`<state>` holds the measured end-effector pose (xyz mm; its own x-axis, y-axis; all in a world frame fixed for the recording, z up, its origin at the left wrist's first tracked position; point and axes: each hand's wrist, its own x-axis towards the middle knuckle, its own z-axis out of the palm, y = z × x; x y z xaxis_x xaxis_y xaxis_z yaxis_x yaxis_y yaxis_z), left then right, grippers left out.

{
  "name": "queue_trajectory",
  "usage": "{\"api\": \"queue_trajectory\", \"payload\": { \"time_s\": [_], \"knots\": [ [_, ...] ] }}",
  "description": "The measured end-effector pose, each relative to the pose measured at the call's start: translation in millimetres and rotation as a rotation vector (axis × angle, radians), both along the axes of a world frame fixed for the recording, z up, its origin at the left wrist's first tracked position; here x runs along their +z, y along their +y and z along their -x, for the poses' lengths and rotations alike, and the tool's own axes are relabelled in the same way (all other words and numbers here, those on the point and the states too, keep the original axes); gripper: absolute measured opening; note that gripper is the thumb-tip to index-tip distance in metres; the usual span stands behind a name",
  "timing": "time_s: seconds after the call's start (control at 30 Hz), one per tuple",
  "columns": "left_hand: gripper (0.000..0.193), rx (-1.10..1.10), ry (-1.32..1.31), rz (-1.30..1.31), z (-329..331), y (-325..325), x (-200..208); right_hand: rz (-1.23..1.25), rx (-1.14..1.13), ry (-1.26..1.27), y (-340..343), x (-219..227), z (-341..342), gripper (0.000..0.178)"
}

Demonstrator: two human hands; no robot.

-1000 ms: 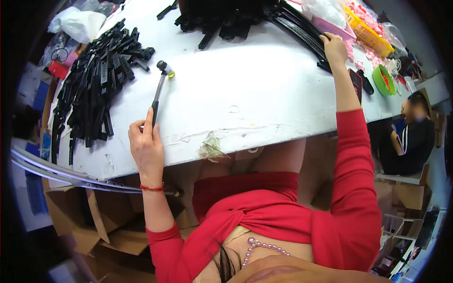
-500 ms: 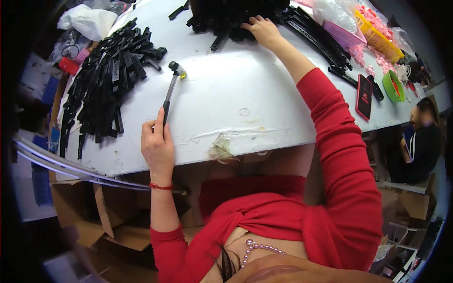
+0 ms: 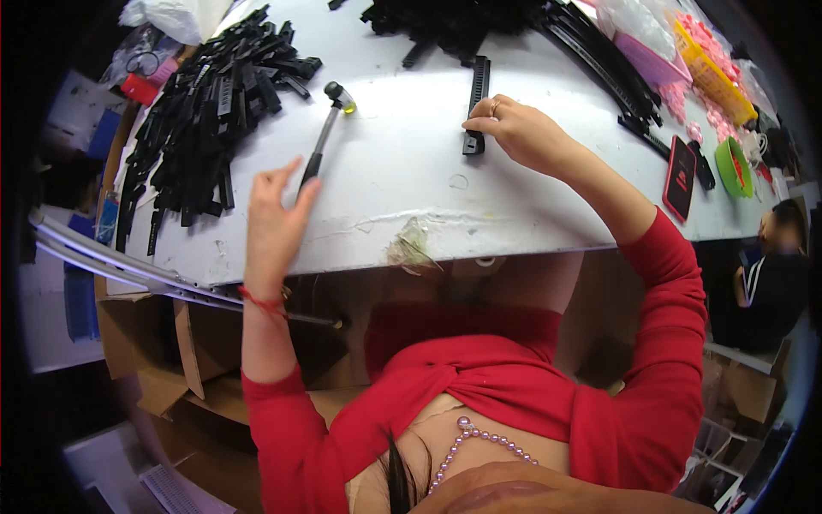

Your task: Assembling black plastic components by tapping them together with a small hammer.

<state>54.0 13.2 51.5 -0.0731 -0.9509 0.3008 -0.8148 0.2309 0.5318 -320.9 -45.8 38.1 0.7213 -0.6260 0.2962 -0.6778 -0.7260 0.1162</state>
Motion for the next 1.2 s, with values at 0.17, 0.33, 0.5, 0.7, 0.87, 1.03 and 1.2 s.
{"api": "queue_trajectory", "payload": {
  "time_s": [0.17,0.33,0.5,0.7,0.87,1.03,1.2],
  "knots": [
    [0.047,0.11,-0.203,0.099,-8,-122,-16,-0.242,-0.555,-0.333,-25,9,-10,0.043],
    [0.056,0.312,-0.375,0.017,9,-204,-19,-0.325,-0.723,-0.387,-63,-10,-16,0.05],
    [0.048,0.31,-0.391,0.016,-30,-220,-33,-0.352,-0.428,-0.423,13,6,-15,0.046],
    [0.055,0.136,-0.169,0.118,-37,-145,-29,-0.073,-0.281,-0.305,81,-18,-30,0.055],
    [0.052,-0.122,0.208,0.196,0,-30,6,0.057,-0.325,-0.274,105,-26,-45,0.05],
    [0.037,-0.346,0.215,-0.12,38,41,-9,-0.168,-0.308,-0.579,111,-31,-60,0.033],
    [0.036,-0.403,-0.002,-0.015,47,40,-13,-0.286,-0.315,-0.713,111,-20,-75,0.023]
  ]
}}
